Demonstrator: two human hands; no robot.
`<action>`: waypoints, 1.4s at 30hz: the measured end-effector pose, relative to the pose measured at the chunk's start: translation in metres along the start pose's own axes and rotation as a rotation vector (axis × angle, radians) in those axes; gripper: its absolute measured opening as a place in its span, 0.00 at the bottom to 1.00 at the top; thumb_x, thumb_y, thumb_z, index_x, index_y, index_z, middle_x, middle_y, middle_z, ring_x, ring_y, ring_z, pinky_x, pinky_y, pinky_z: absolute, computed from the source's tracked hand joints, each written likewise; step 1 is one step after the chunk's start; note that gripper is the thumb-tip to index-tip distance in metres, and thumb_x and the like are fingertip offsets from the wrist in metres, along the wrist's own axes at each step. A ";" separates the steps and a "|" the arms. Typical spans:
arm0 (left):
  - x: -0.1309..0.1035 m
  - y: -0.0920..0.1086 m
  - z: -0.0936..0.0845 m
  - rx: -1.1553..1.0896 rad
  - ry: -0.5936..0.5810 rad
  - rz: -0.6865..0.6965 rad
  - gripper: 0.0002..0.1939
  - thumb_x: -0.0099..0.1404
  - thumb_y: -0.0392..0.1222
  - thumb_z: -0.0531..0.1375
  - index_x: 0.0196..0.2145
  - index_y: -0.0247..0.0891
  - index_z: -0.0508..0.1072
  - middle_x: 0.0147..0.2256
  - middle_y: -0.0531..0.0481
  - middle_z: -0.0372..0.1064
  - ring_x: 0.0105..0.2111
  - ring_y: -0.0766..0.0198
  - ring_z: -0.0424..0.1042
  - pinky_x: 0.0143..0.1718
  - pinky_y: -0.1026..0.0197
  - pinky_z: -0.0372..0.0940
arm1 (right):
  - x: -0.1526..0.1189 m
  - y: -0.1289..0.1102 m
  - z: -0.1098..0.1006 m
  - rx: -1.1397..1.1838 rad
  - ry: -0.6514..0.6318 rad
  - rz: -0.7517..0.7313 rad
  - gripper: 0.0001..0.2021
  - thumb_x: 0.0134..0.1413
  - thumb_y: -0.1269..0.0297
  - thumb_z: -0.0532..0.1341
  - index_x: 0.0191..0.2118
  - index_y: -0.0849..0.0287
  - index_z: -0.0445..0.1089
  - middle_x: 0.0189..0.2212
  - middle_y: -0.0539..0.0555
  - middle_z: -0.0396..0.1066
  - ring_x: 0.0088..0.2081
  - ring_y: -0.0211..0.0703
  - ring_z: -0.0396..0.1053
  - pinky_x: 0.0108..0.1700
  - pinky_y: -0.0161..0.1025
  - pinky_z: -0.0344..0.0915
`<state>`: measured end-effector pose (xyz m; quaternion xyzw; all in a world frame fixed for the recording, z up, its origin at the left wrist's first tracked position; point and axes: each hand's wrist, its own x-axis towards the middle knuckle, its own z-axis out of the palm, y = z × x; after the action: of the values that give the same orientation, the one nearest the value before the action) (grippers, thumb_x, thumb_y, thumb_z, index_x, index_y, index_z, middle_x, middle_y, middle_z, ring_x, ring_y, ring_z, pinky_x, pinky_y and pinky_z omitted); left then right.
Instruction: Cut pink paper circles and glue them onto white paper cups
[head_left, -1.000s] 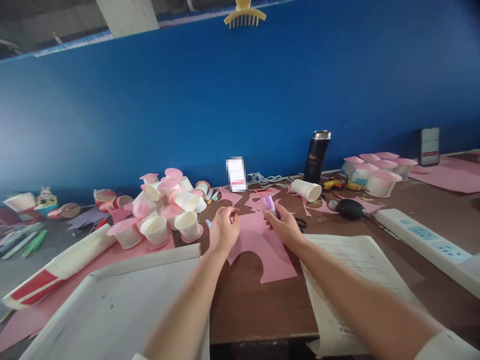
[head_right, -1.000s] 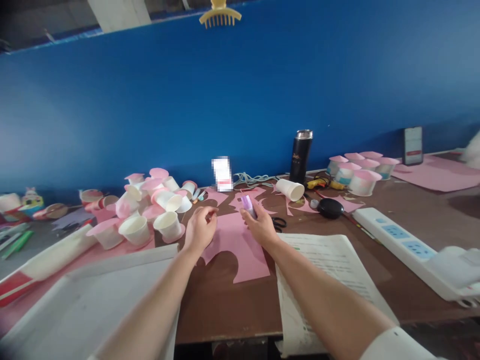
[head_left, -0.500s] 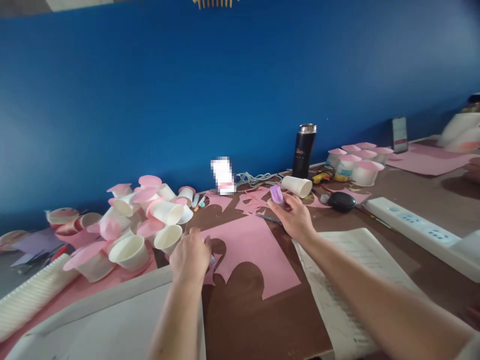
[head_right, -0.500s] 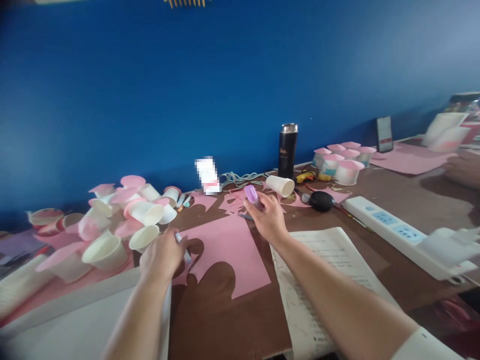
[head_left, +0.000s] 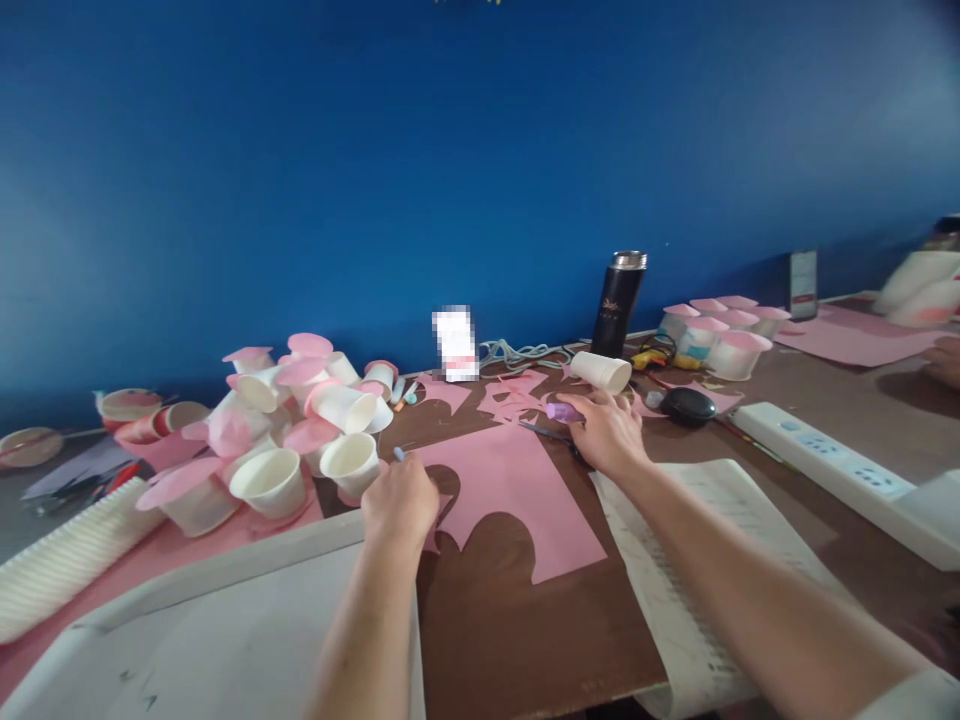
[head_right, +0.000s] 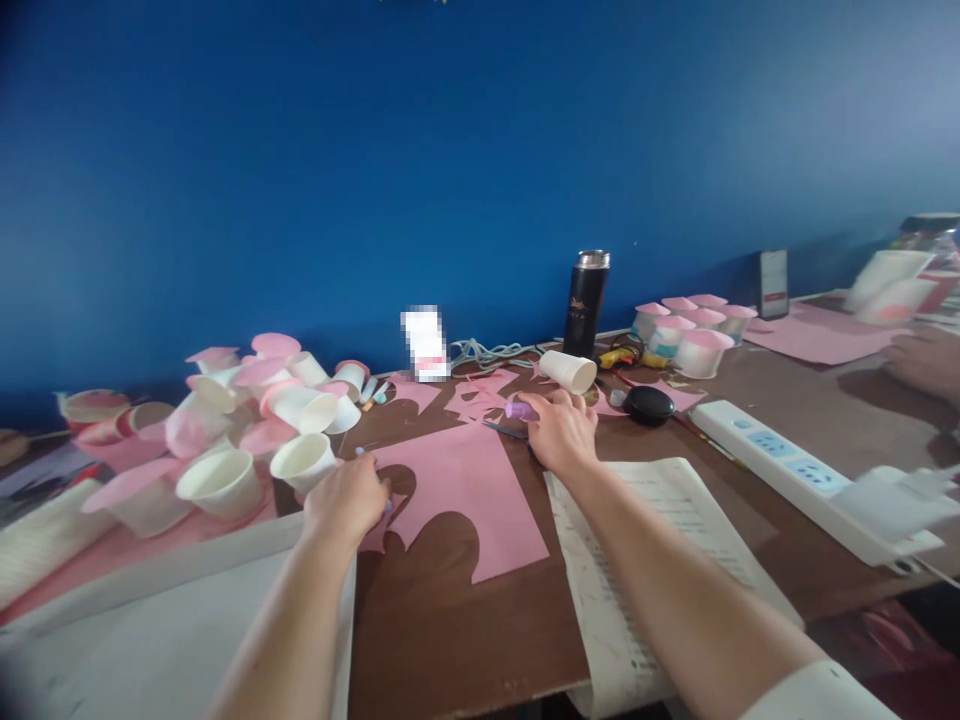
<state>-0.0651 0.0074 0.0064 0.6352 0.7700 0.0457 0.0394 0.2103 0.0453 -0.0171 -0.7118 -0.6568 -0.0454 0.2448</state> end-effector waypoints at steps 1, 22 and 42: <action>-0.001 0.000 0.000 -0.009 -0.001 0.000 0.15 0.59 0.42 0.53 0.41 0.36 0.73 0.39 0.34 0.74 0.42 0.43 0.73 0.36 0.50 0.65 | 0.000 0.000 0.001 -0.005 -0.020 0.002 0.21 0.53 0.65 0.56 0.53 0.42 0.70 0.48 0.60 0.68 0.50 0.64 0.60 0.46 0.58 0.57; -0.014 0.033 0.001 -1.178 0.117 0.305 0.12 0.60 0.44 0.60 0.41 0.39 0.69 0.34 0.48 0.73 0.31 0.63 0.73 0.31 0.62 0.67 | -0.017 -0.038 -0.012 0.594 0.002 -0.214 0.17 0.58 0.57 0.54 0.48 0.57 0.71 0.45 0.58 0.72 0.45 0.51 0.69 0.45 0.44 0.66; 0.008 -0.016 -0.021 -0.286 0.799 -0.002 0.11 0.61 0.41 0.58 0.40 0.42 0.78 0.43 0.42 0.69 0.47 0.48 0.63 0.47 0.48 0.57 | -0.034 -0.059 -0.005 0.931 -0.384 -0.190 0.21 0.60 0.49 0.54 0.23 0.58 0.61 0.18 0.46 0.60 0.22 0.35 0.58 0.27 0.34 0.55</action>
<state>-0.0852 0.0118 0.0253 0.5550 0.7113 0.3944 -0.1745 0.1504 0.0131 -0.0092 -0.4600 -0.7023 0.3615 0.4057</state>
